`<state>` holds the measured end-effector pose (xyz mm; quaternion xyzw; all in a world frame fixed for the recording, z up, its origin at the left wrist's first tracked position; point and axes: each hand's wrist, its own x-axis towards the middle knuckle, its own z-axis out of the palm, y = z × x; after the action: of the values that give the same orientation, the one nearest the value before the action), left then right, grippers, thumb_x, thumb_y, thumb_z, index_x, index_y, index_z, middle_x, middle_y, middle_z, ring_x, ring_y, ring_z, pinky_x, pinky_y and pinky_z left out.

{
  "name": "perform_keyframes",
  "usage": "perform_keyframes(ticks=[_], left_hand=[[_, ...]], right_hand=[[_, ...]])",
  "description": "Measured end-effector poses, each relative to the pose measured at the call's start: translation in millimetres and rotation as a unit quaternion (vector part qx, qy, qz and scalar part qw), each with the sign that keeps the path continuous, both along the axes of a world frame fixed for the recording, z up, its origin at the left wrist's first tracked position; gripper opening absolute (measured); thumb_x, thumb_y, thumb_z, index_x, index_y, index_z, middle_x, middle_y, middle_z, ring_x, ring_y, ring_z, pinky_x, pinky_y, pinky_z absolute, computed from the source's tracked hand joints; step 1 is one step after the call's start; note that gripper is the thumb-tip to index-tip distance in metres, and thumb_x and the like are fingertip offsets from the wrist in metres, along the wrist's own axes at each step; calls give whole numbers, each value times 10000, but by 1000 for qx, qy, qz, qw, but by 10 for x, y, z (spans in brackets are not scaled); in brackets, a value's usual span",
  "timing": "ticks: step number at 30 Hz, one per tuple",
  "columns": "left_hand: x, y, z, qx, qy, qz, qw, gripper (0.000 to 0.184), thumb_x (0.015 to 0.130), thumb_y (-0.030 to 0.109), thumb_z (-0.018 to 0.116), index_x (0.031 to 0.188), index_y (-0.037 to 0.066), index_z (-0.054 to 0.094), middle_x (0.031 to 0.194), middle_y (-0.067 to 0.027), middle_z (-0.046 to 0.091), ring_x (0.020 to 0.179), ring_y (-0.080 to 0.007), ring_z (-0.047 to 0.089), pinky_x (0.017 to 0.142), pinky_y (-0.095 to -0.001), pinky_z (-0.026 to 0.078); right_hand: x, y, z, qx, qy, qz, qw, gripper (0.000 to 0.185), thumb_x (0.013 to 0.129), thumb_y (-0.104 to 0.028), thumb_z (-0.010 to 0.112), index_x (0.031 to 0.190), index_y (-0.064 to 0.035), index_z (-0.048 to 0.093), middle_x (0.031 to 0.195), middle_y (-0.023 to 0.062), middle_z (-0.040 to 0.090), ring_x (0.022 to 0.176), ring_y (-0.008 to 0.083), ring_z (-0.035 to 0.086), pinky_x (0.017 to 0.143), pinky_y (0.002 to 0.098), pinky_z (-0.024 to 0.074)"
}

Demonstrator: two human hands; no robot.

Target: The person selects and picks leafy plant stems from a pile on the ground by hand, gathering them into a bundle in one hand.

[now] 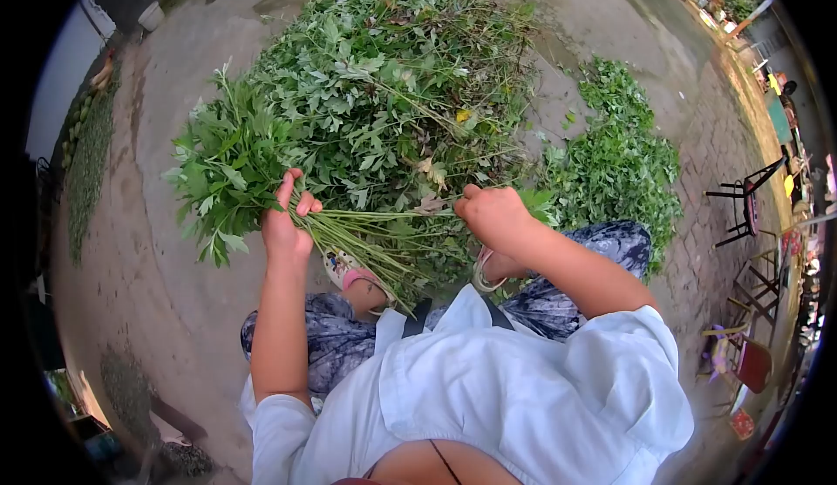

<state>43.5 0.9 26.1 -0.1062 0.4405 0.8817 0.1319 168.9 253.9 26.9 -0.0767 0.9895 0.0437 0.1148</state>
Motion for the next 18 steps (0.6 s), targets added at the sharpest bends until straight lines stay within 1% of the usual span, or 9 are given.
perform_keyframes(ticks=[2, 4, 6, 8, 10, 12, 13, 15, 18], left_hand=[[-169, -272, 15, 32, 12, -7, 999, 142, 872, 180, 465, 919, 55, 514, 756, -7, 464, 469, -68, 339, 504, -243, 344], [-333, -539, 6, 71, 53, -50, 995, 168, 879, 206, 439, 935, 77, 531, 941, -42, 520, 474, -66, 340, 516, -234, 354], [-320, -488, 15, 102, 47, -74, 991, 167, 873, 201, 443, 948, 82, 533, 1024, -58, 514, 474, -69, 351, 522, -237, 365], [-234, -373, 36, 130, 35, -139, 981, 164, 881, 202, 418, 985, 108, 503, 1269, -81, 397, 499, -55, 404, 522, -219, 377], [-187, -319, 1, 151, 46, -189, 969, 188, 878, 213, 412, 1008, 111, 504, 1291, -90, 378, 504, -63, 417, 520, -231, 390], [-166, -265, 24, 157, 48, -208, 964, 194, 879, 216, 409, 1013, 113, 502, 1295, -89, 374, 504, -62, 416, 517, -232, 390], [-158, -244, 38, 165, 58, -220, 960, 198, 876, 224, 411, 1017, 115, 498, 1295, -94, 374, 504, -64, 416, 516, -230, 388], [-141, -213, 68, 173, 70, -233, 954, 203, 873, 232, 413, 1020, 118, 494, 1295, -98, 373, 504, -65, 416, 515, -228, 386], [-128, -212, 90, 111, 63, -220, 967, 213, 864, 249, 420, 1026, 122, 478, 1305, -113, 361, 514, -71, 423, 512, -224, 381]], right_hand=[[112, 480, -146, 141, -82, -52, 985, 103, 684, -121, 563, 769, -106, 619, 832, 77, 555, 736, 213, 601, 567, 321, 476], [370, 1200, -371, 243, -152, -182, 940, 230, 751, -181, 541, 963, -122, 607, 1000, 98, 527, 965, 253, 518, 744, 440, 420], [520, 1415, -243, 323, -146, -257, 899, 495, 786, -276, 533, 1254, -218, 382, 1154, 147, 465, 1059, 324, 447, 879, 550, 288], [301, 1184, 10, 157, -75, -252, 952, 479, 755, -288, 576, 1196, -194, 414, 1093, 156, 515, 948, 286, 530, 821, 463, 372], [-24, 754, 248, -109, -17, -213, 971, 333, 756, -252, 576, 1055, -118, 518, 945, 137, 581, 813, 259, 579, 716, 374, 434], [-347, 158, 314, -402, 64, -112, 907, 173, 780, -178, 556, 877, -41, 596, 735, 99, 603, 651, 198, 578, 585, 286, 449], [-477, -143, 339, -514, 37, -89, 853, 214, 789, -166, 561, 956, -33, 578, 717, 60, 577, 599, 129, 522, 574, 253, 431], [-740, -658, 391, -598, 15, -36, 800, 398, 817, -142, 549, 1194, -67, 444, 782, 11, 524, 660, 40, 491, 588, 198, 420], [-1081, -1217, 251, -761, -53, -49, 645, 264, 850, -152, 509, 1074, -17, 480, 758, 35, 558, 617, 72, 539, 542, 196, 432]])
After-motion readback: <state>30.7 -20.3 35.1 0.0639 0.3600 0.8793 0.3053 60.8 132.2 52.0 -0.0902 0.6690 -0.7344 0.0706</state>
